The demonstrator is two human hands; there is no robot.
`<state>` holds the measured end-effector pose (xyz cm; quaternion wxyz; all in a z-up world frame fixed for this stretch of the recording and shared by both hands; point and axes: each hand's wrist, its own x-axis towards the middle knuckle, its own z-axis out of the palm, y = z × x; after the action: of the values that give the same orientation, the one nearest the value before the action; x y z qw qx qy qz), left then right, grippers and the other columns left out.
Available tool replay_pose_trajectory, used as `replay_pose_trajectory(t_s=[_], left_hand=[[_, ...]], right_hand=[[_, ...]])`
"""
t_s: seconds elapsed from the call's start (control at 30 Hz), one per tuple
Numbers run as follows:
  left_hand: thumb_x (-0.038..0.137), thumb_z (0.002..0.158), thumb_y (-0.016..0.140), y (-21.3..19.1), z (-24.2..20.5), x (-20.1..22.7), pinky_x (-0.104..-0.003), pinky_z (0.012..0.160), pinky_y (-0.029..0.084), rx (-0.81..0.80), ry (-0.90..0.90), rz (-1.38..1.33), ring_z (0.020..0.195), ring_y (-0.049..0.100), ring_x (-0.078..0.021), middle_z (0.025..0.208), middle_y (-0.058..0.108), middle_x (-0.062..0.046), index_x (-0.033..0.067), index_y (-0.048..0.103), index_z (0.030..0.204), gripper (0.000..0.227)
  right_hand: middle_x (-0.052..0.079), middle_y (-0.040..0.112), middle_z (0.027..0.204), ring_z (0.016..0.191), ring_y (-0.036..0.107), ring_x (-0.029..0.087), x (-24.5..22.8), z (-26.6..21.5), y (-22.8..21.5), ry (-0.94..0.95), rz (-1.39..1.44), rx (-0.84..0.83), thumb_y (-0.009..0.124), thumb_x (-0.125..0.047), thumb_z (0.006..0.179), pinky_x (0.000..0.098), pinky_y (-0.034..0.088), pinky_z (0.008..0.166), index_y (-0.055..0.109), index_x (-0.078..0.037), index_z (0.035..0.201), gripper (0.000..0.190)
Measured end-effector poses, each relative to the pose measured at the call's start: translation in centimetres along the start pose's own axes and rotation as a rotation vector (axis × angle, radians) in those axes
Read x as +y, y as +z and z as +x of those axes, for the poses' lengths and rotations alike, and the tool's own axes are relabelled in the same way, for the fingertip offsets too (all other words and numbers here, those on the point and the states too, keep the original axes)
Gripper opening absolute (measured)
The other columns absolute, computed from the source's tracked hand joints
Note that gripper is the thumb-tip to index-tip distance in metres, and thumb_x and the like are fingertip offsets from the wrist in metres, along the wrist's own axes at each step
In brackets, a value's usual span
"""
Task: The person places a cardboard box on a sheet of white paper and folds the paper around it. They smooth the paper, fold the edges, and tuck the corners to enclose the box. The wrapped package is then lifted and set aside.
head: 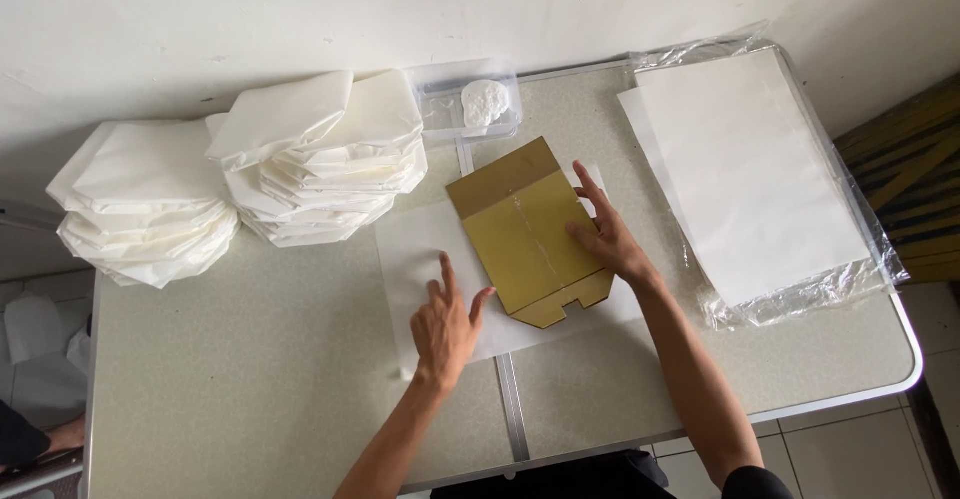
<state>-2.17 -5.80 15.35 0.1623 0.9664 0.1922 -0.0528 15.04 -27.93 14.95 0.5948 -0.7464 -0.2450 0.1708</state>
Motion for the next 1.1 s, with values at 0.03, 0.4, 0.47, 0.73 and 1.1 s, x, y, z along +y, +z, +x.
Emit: replay_pose_trajectory(t_s=[0.03,0.4,0.47,0.73,1.1], left_hand=[[0.070,0.099,0.034,1.1,0.1,-0.2,-0.030,0.045,0.055,0.000,0.000,-0.003,0.053,0.071,-0.0235,0.092,0.065,-0.018,0.0016,0.042,0.150,0.086],[0.049,0.099,0.046,1.2,2.2,-1.5,-0.052,0.112,0.030,0.294,0.314,-0.125,0.142,0.033,-0.0404,0.149,0.037,-0.022,0.0041,0.038,0.153,0.071],[0.051,0.100,0.043,2.4,2.5,-1.7,-0.054,0.114,0.024,0.235,0.324,-0.090,0.145,0.030,-0.0399,0.154,0.035,-0.022,0.0039,0.035,0.155,0.073],[0.049,0.100,0.048,2.1,2.3,-0.7,-0.058,0.114,0.016,0.164,0.281,-0.020,0.149,0.024,-0.0363,0.160,0.029,-0.019,0.0100,0.032,0.157,0.071],[0.051,0.101,0.038,2.5,2.7,-1.3,-0.060,0.114,0.018,0.083,0.273,-0.058,0.151,0.020,-0.0389,0.162,0.023,-0.019,0.0112,0.024,0.160,0.073]], right_hand=[[0.011,0.025,0.167,0.131,0.055,0.033,0.2,-0.1,0.3,0.001,-0.003,-0.001,0.056,0.004,0.091,0.0501,0.059,0.088,0.015,-0.025,0.163,0.088],[0.017,0.073,0.104,0.077,0.071,0.027,0.3,-0.5,3.6,0.133,-0.492,0.337,0.072,-0.030,0.095,0.0410,0.054,0.069,0.036,-0.017,0.160,0.076],[0.013,0.075,0.099,0.083,0.069,0.028,-0.4,-0.6,3.6,0.054,-0.644,0.380,0.073,-0.032,0.093,0.0405,0.054,0.073,0.046,-0.016,0.154,0.069],[0.009,0.072,0.120,0.110,0.068,0.029,-2.4,2.8,7.0,-0.137,-0.382,0.300,0.074,-0.021,0.092,0.0393,0.057,0.094,0.060,-0.015,0.142,0.053],[0.029,0.034,0.156,0.139,0.043,0.052,-7.4,15.0,16.0,0.253,0.139,-0.003,0.037,-0.085,0.090,0.0608,0.039,0.113,0.027,-0.015,0.162,0.100]])
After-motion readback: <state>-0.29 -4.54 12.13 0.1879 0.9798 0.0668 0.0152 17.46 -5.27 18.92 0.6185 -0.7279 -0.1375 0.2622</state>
